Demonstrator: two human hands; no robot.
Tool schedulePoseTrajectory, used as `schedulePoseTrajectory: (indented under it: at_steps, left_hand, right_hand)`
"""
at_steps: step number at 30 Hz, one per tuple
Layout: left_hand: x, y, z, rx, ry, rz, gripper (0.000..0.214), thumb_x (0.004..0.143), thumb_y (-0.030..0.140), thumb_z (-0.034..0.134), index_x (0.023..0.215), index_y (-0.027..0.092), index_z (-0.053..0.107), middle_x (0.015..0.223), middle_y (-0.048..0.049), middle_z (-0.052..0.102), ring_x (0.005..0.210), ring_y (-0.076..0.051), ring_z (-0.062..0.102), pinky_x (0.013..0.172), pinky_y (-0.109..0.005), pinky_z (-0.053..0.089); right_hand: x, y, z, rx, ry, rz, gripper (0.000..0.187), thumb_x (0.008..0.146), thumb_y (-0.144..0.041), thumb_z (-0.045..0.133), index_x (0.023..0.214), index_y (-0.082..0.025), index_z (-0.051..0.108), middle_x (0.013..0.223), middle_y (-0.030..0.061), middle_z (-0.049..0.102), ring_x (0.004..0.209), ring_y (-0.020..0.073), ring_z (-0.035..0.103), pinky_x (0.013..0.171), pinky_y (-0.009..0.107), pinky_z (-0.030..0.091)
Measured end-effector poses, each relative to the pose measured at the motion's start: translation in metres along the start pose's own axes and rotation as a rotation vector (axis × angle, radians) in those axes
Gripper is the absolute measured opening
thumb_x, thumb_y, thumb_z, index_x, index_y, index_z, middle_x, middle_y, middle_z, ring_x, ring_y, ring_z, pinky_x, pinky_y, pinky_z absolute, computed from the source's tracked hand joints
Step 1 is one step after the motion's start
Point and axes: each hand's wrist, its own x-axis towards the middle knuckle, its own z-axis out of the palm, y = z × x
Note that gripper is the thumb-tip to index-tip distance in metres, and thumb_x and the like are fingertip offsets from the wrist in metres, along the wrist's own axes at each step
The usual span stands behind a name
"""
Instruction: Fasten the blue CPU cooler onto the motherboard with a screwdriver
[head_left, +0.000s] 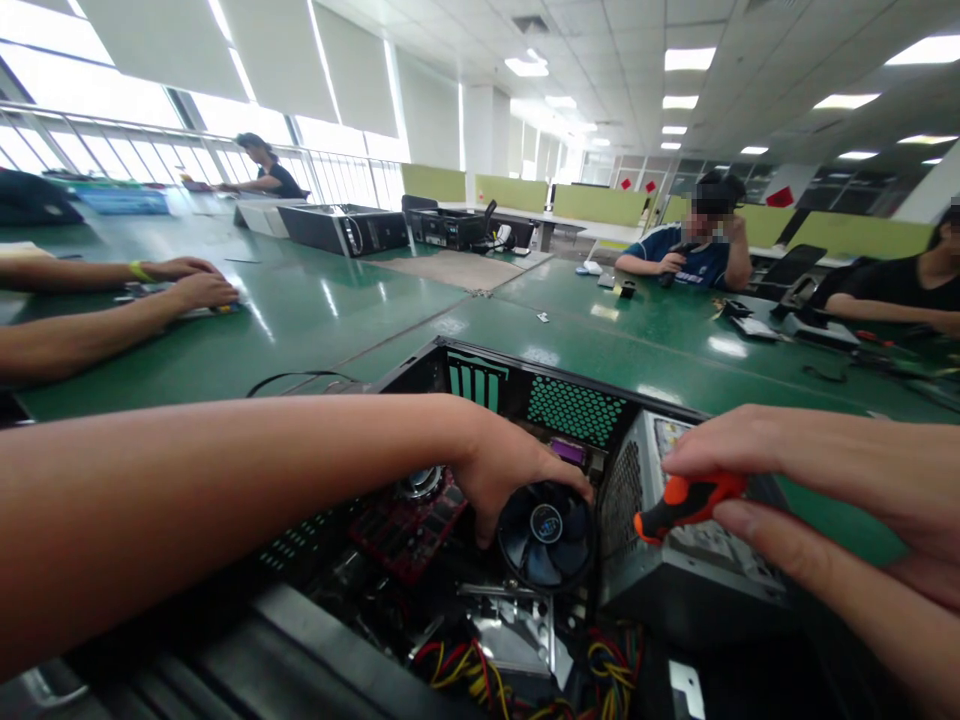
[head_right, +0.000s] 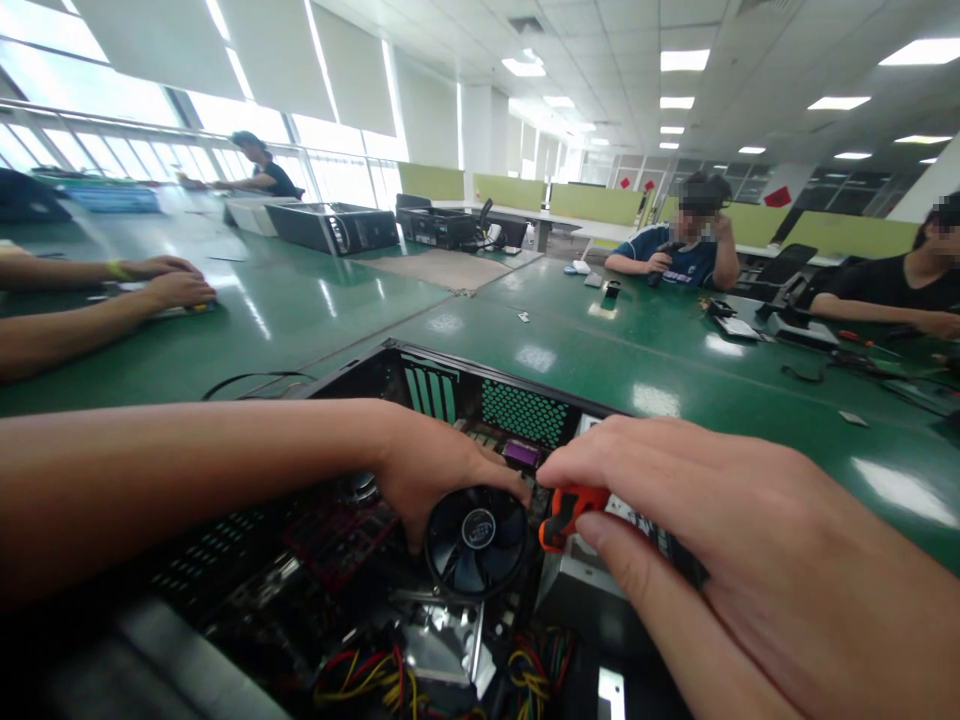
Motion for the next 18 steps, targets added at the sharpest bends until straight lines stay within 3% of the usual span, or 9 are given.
schedulePoseTrajectory:
  at_steps: [3,7,18]
  left_hand:
    - [0.0,0.002,0.0,0.025,-0.002,-0.027,0.129,0.058,0.019,0.105,0.176,0.024,0.053,0.169,-0.017,0.069,0.154,-0.042,0.068,0.129,-0.048,0.054]
    - [0.002,0.007,-0.002,0.044,-0.023,-0.047,0.129,0.061,0.02,0.104,0.178,0.024,0.052,0.166,-0.0161,0.072,0.15,-0.041,0.071,0.124,-0.046,0.057]
    - [0.001,0.011,-0.002,0.054,0.012,-0.067,0.133,0.059,0.019,0.104,0.18,0.027,0.051,0.159,-0.0144,0.076,0.143,-0.041,0.075,0.117,-0.046,0.06]
  right_hand:
    - [-0.014,0.008,0.002,0.058,-0.028,-0.034,0.041,0.106,-0.06,0.08,0.139,-0.036,0.088,0.119,0.0053,0.093,0.11,0.0396,0.09,0.084,0.046,0.076]
    - [-0.031,0.021,0.005,0.086,-0.052,-0.045,0.042,0.104,-0.063,0.082,0.136,-0.037,0.09,0.112,0.005,0.093,0.108,0.0388,0.09,0.083,0.045,0.076]
    - [-0.029,0.024,0.008,0.082,-0.048,-0.032,0.038,0.103,-0.062,0.084,0.132,-0.038,0.091,0.108,0.0049,0.093,0.106,0.0384,0.09,0.082,0.044,0.076]
